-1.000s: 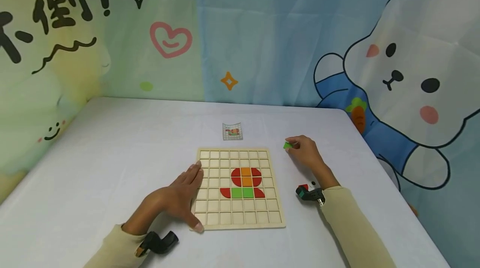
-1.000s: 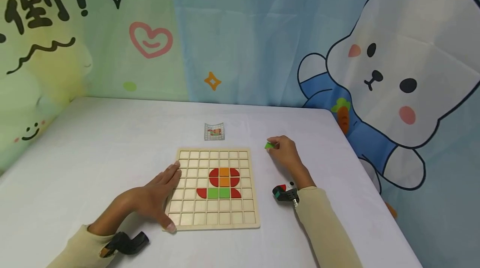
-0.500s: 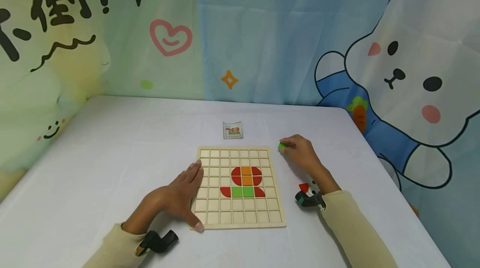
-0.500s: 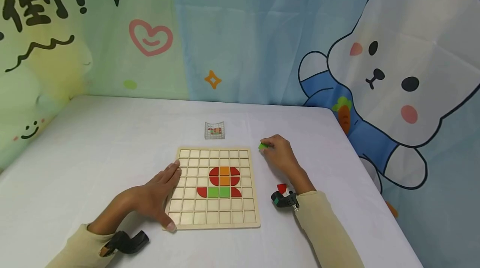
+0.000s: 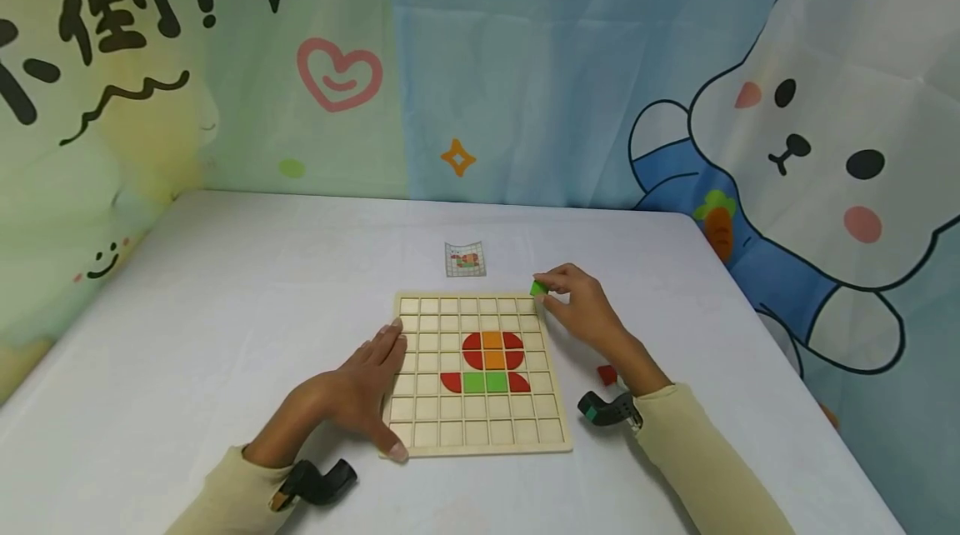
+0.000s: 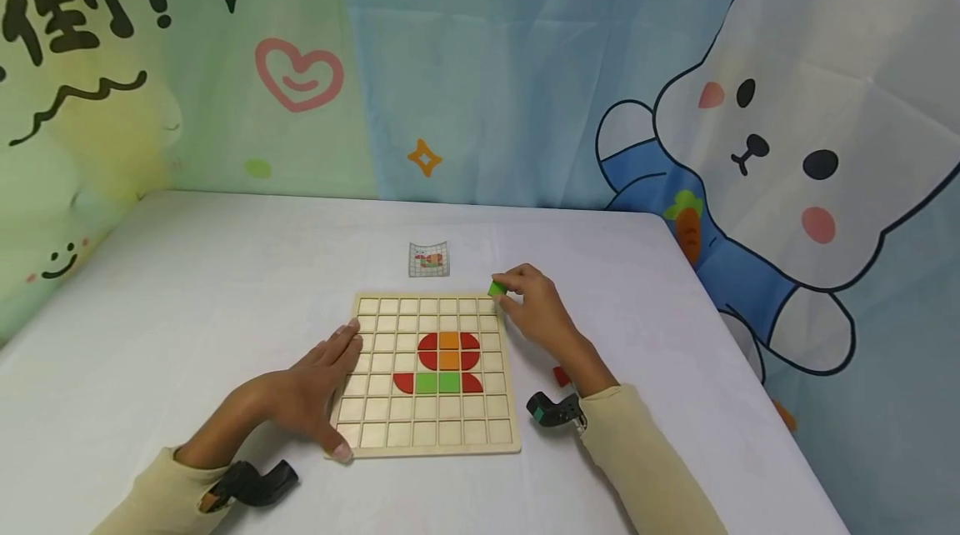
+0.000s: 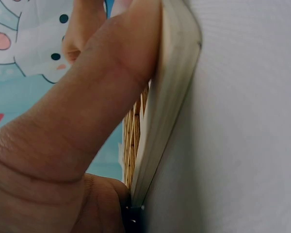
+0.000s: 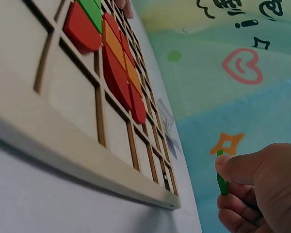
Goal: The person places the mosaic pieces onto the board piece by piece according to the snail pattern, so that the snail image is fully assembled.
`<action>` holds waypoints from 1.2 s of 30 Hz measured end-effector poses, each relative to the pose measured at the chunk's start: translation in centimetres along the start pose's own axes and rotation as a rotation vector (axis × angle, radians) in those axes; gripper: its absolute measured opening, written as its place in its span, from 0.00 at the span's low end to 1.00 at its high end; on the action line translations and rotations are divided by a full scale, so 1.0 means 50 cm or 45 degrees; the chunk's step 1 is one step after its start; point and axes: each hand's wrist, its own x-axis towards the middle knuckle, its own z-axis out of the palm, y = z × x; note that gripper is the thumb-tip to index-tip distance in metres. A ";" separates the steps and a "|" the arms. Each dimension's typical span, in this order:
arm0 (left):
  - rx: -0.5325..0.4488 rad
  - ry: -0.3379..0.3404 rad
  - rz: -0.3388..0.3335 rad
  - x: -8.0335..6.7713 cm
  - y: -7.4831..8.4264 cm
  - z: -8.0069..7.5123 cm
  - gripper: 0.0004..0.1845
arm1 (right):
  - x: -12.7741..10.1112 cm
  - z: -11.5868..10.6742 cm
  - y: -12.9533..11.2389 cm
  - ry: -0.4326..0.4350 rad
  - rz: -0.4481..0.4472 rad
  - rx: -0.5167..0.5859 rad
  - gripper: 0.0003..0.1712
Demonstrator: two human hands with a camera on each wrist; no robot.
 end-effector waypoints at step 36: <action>-0.013 -0.020 -0.006 -0.001 0.007 -0.003 0.78 | -0.025 0.104 -0.138 -0.492 -0.158 0.169 0.18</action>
